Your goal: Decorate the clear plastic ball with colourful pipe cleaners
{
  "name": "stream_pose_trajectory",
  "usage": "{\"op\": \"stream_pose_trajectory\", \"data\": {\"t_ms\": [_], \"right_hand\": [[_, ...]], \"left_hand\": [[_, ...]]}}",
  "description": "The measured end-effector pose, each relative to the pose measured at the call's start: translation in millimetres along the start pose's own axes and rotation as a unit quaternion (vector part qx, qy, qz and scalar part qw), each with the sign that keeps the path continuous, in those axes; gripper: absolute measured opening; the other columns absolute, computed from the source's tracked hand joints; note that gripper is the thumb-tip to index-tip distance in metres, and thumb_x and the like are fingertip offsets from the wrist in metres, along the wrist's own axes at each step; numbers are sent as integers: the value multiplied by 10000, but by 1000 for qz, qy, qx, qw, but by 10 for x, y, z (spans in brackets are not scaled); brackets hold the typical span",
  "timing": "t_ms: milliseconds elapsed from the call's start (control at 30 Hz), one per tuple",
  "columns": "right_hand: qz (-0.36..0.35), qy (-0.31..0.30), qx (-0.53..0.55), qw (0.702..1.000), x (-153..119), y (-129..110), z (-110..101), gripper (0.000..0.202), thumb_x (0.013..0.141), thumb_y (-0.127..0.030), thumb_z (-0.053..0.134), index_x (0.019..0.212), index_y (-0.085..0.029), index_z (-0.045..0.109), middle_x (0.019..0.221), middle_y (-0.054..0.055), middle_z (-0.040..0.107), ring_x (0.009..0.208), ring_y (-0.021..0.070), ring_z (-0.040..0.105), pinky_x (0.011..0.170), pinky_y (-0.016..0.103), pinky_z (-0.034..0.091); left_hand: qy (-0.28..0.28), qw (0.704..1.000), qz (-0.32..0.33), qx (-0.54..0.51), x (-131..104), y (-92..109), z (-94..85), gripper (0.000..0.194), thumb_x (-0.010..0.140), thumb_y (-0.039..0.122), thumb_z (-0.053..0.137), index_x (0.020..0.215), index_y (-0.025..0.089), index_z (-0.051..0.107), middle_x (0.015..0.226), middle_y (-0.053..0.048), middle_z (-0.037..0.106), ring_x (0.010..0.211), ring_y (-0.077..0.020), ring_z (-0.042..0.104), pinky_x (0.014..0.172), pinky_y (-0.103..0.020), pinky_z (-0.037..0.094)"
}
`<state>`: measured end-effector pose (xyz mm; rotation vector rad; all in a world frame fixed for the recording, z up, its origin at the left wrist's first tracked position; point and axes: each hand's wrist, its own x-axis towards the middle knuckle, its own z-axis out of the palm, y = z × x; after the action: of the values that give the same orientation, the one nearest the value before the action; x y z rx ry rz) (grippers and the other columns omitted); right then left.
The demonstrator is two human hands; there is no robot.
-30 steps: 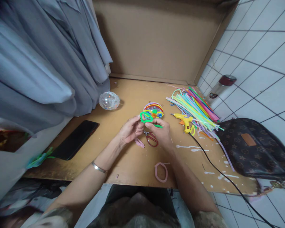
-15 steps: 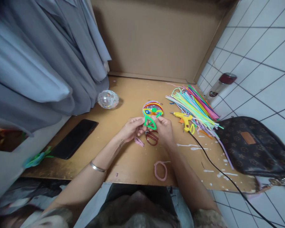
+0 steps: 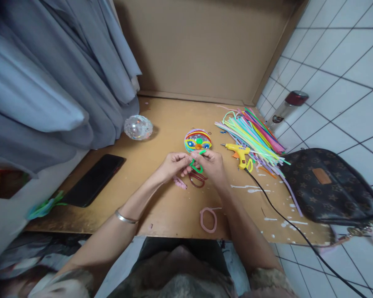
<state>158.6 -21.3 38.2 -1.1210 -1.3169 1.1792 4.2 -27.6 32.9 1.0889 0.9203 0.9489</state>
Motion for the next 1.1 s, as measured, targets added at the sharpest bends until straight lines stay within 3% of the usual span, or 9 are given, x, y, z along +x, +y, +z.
{"op": "stream_pose_trajectory", "data": {"t_ms": [167, 367, 567, 767, 1100], "right_hand": [[1, 32, 11, 999, 4, 34, 1, 263, 621, -405, 800, 692, -173, 700, 500, -36, 592, 443, 99, 513, 459, 242, 444], [-15, 66, 25, 997, 30, 89, -13, 272, 656, -427, 765, 674, -172, 670, 487, -35, 584, 423, 92, 501, 436, 230, 418], [-3, 90, 25, 996, 53, 93, -11, 282, 634, -439, 769, 672, -178, 668, 491, -32, 593, 430, 104, 518, 453, 245, 451], [-2, 107, 27, 994, 45, 48, 27, 290, 596, -442, 782, 670, -187, 665, 488, -32, 608, 423, 107, 526, 433, 238, 456], [-19, 78, 25, 996, 8, 48, 24, 278, 647, -436, 769, 690, -179, 671, 511, -29, 611, 447, 100, 536, 472, 239, 456]], "left_hand": [[-2, 1000, 19, -11, 23, -34, 2, 195, 802, 303, 735, 757, 142, 635, 542, 20, 609, 443, -54, 523, 438, -141, 432], [-12, 998, 60, -22, 63, -67, -12, 363, 790, 461, 725, 692, 134, 601, 583, -21, 643, 434, -69, 541, 430, -171, 439], [5, 996, 84, 43, 9, -39, 8, 310, 815, 410, 710, 698, 124, 683, 627, -31, 663, 476, -61, 542, 461, -153, 459], [37, 997, 54, 36, -39, -26, 73, 115, 744, 243, 780, 750, 135, 742, 589, -9, 636, 511, -77, 556, 426, -138, 431], [-3, 1000, 0, -15, 30, -24, -6, 159, 745, 226, 789, 661, 117, 709, 569, -16, 649, 457, -48, 527, 439, -136, 462]]}}
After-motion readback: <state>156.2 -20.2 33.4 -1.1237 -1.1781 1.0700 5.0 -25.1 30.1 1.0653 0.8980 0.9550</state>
